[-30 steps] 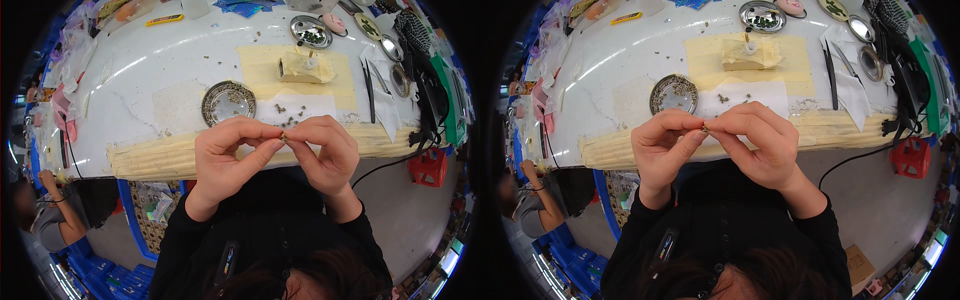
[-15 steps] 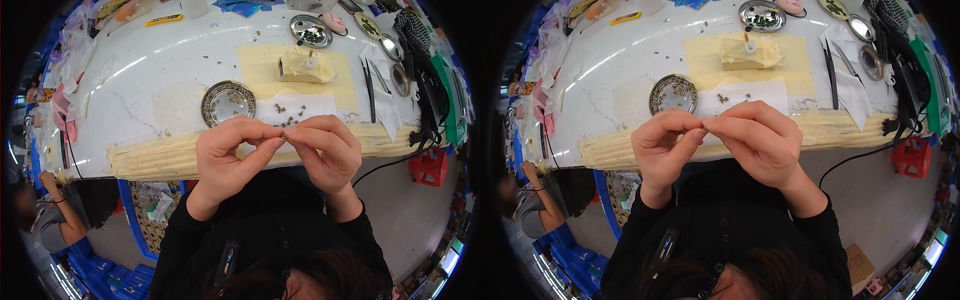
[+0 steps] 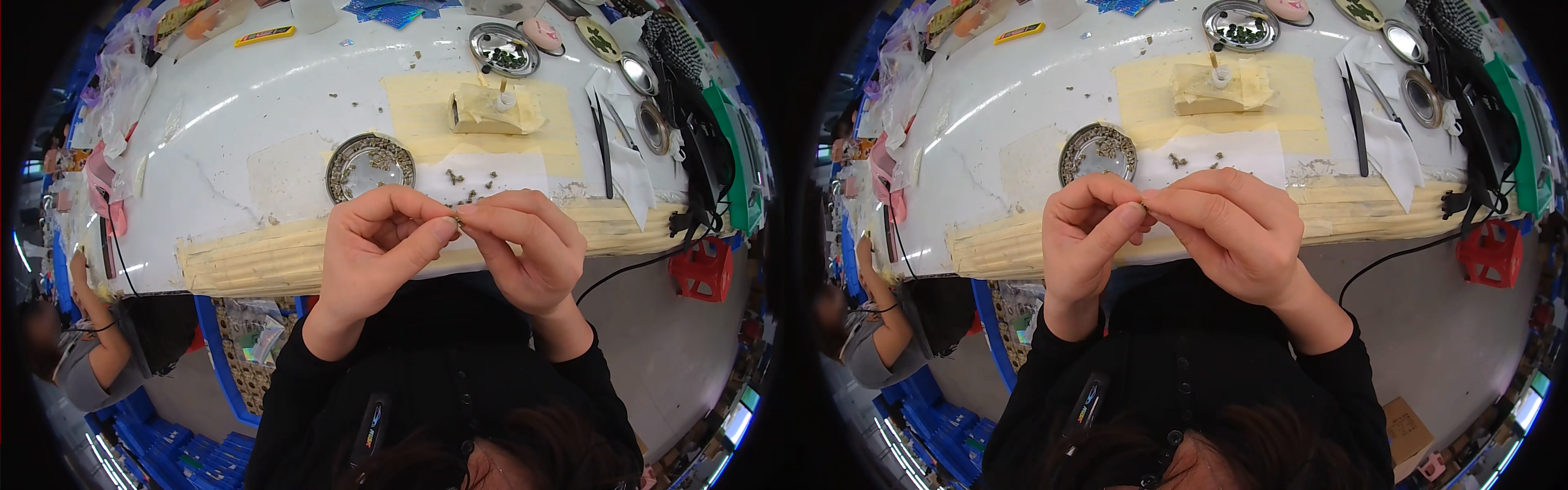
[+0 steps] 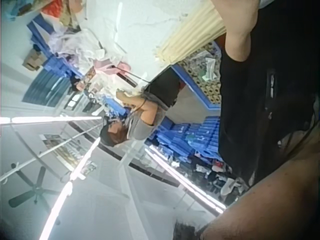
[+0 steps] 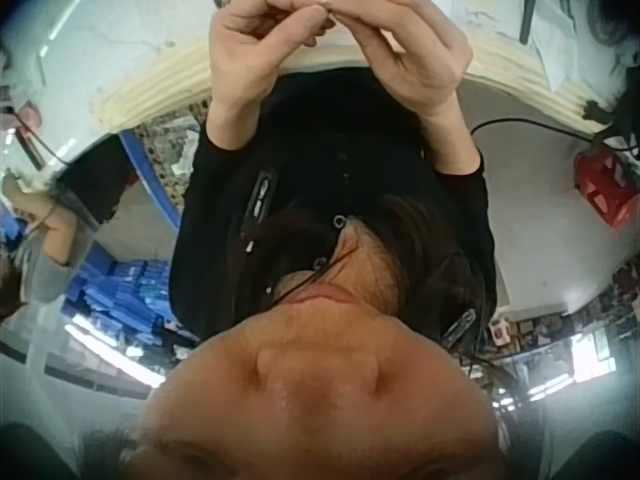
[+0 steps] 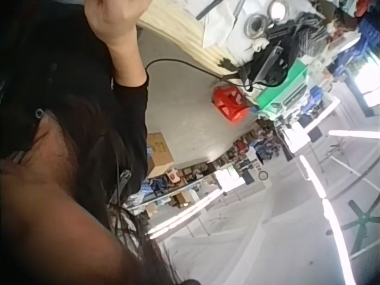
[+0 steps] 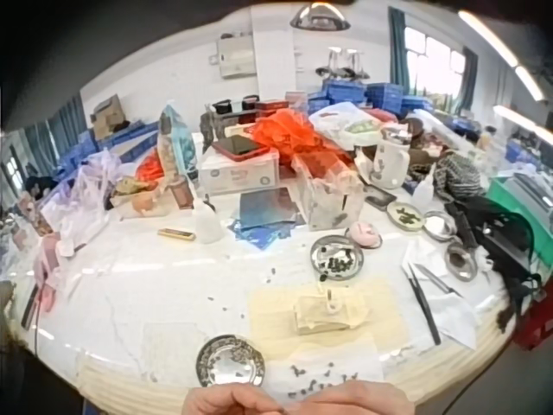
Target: Picking up and arranging tiny metal components on a workbench.
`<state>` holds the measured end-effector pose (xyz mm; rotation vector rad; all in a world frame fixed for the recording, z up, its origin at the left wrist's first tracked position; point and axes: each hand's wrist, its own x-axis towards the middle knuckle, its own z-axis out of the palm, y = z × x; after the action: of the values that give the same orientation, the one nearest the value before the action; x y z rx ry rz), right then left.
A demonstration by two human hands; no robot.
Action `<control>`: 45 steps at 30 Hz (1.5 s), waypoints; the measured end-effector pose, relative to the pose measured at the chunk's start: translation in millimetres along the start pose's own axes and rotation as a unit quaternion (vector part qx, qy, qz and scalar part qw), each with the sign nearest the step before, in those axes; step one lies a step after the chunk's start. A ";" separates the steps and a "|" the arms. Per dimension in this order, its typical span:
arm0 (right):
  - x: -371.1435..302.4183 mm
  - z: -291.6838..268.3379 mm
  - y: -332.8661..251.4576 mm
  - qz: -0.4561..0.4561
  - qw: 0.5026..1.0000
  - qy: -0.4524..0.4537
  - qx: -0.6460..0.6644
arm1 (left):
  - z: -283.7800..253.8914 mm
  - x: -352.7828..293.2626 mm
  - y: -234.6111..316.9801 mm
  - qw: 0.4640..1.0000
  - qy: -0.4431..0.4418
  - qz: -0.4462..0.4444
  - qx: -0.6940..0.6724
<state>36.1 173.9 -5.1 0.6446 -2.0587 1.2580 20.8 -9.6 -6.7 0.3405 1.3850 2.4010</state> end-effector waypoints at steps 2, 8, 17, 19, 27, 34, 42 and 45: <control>1.0 -0.1 -0.1 -0.007 1.000 0.002 -0.015 | 6.1 -0.7 2.6 1.000 0.021 -0.001 0.019; 2.5 0.5 -3.4 0.013 1.000 0.013 -0.025 | 13.9 -1.6 3.5 0.975 0.047 0.103 0.194; 3.4 -0.2 -5.5 0.034 0.999 0.000 -0.010 | 10.2 2.8 -1.5 0.929 0.046 0.224 0.293; 3.5 -0.3 -5.6 0.035 0.999 0.000 -0.008 | 10.2 3.8 -2.9 0.920 0.049 0.242 0.303; 3.5 -1.0 -5.0 0.035 0.999 -0.001 -0.006 | 10.5 9.8 6.1 0.841 0.032 0.308 0.444; 3.0 -2.6 -4.0 0.048 0.999 0.002 0.002 | 10.7 6.9 10.6 0.884 0.003 0.234 0.404; -0.7 0.8 -2.8 0.047 0.999 0.023 0.008 | 11.3 5.0 6.4 0.937 0.006 0.161 0.309; -0.6 1.6 -2.5 0.045 0.998 0.031 0.010 | 11.4 6.4 5.5 0.928 0.005 0.182 0.324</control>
<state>37.8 171.4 -4.6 0.5208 -2.0458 1.3344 18.3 -0.6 3.8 0.8106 2.2703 2.1201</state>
